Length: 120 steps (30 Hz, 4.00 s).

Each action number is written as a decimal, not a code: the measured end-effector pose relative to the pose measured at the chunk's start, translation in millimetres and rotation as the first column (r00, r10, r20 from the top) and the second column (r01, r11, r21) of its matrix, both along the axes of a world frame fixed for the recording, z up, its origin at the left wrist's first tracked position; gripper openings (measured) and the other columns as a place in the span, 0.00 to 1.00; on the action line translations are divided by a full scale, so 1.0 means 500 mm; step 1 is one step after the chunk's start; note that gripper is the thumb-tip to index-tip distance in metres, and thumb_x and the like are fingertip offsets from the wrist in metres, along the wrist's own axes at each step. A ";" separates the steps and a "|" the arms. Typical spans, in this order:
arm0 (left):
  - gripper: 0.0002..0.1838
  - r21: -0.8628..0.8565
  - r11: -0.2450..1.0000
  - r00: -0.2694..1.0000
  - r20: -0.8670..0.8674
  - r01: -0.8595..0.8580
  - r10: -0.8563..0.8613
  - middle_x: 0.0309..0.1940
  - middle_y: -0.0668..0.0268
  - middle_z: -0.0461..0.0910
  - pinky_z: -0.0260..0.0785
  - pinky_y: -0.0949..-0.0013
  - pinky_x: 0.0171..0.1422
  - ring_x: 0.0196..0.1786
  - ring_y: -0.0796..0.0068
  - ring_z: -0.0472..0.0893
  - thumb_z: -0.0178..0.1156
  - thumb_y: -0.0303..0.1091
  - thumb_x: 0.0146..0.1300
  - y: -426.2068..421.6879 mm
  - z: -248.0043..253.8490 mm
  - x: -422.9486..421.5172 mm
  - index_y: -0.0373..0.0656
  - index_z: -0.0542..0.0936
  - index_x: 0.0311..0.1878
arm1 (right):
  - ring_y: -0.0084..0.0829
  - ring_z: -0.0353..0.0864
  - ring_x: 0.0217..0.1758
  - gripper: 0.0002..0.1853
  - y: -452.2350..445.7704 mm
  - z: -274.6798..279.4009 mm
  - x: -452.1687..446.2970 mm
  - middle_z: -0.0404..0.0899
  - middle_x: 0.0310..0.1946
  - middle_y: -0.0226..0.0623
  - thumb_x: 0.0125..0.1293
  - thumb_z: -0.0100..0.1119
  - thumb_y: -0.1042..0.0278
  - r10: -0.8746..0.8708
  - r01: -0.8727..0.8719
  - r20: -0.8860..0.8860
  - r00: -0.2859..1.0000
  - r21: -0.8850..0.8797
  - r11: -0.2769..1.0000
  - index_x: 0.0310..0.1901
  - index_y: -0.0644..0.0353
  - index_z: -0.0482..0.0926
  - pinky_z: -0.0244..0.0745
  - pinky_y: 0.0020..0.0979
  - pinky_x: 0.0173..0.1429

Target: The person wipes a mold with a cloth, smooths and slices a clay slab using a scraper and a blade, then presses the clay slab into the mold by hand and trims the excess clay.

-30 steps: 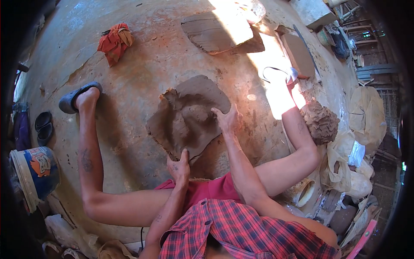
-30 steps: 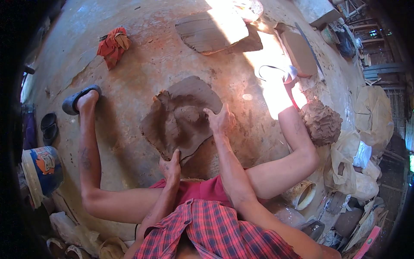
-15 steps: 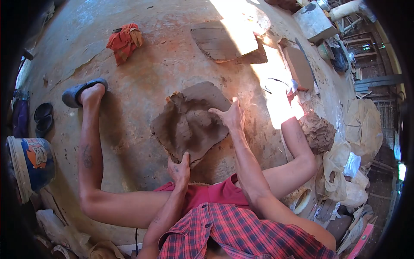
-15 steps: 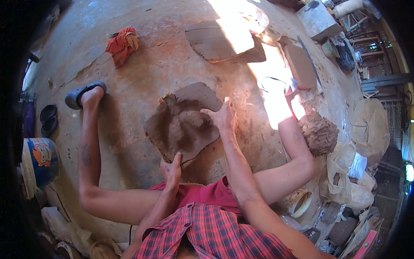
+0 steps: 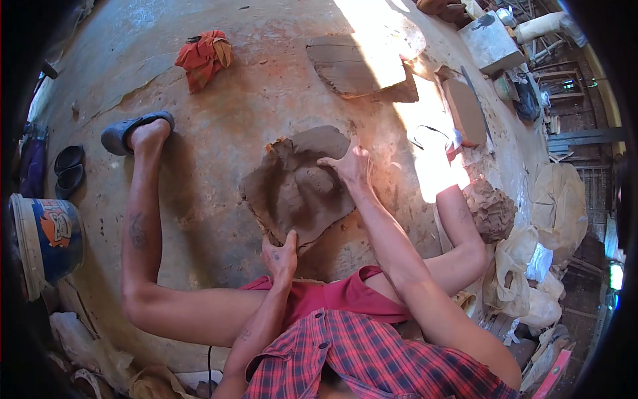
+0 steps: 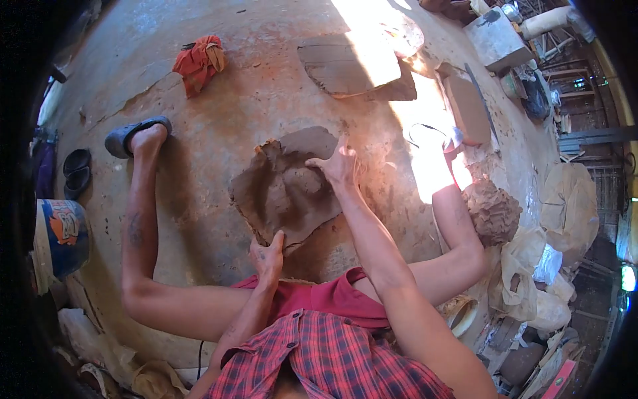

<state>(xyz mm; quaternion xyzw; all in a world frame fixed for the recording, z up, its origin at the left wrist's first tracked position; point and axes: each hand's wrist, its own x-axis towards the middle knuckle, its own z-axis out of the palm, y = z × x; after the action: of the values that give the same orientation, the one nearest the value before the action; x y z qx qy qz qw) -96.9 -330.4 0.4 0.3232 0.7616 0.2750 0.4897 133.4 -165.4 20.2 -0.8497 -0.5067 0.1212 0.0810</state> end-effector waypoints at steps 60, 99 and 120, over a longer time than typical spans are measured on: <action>0.31 0.015 0.943 0.935 -0.137 0.334 -0.329 0.46 0.46 0.90 0.79 0.52 0.59 0.51 0.47 0.89 0.77 0.43 0.48 0.216 0.017 -0.166 0.33 0.87 0.53 | 0.45 0.88 0.42 0.29 0.282 -0.055 0.035 0.88 0.37 0.45 0.49 0.84 0.48 0.877 -0.907 -0.401 0.265 0.205 0.368 0.45 0.60 0.85 0.81 0.46 0.44; 0.26 0.080 0.916 0.917 -0.108 0.394 -0.385 0.50 0.54 0.89 0.76 0.57 0.60 0.51 0.62 0.86 0.75 0.35 0.59 0.214 0.020 -0.148 0.30 0.84 0.57 | 0.43 0.82 0.61 0.16 -0.112 0.080 0.723 0.84 0.55 0.39 0.64 0.69 0.59 -0.424 0.367 0.213 0.880 0.260 0.893 0.53 0.53 0.85 0.78 0.45 0.65; 0.24 0.045 0.961 0.958 -0.105 0.271 -0.266 0.48 0.59 0.88 0.77 0.63 0.55 0.48 0.67 0.84 0.73 0.38 0.67 0.199 -0.063 -0.189 0.30 0.83 0.58 | 0.40 0.87 0.47 0.15 -0.224 -0.090 0.890 0.86 0.52 0.42 0.75 0.58 0.59 -0.481 0.542 0.308 0.821 -0.153 0.826 0.55 0.58 0.84 0.85 0.41 0.51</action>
<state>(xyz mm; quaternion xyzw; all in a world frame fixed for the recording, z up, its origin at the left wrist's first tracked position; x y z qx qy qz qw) -191.3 -230.8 -31.2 0.4509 0.7254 0.2120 0.4749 578.2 -277.3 -24.7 -0.9666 -0.2466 0.0428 -0.0559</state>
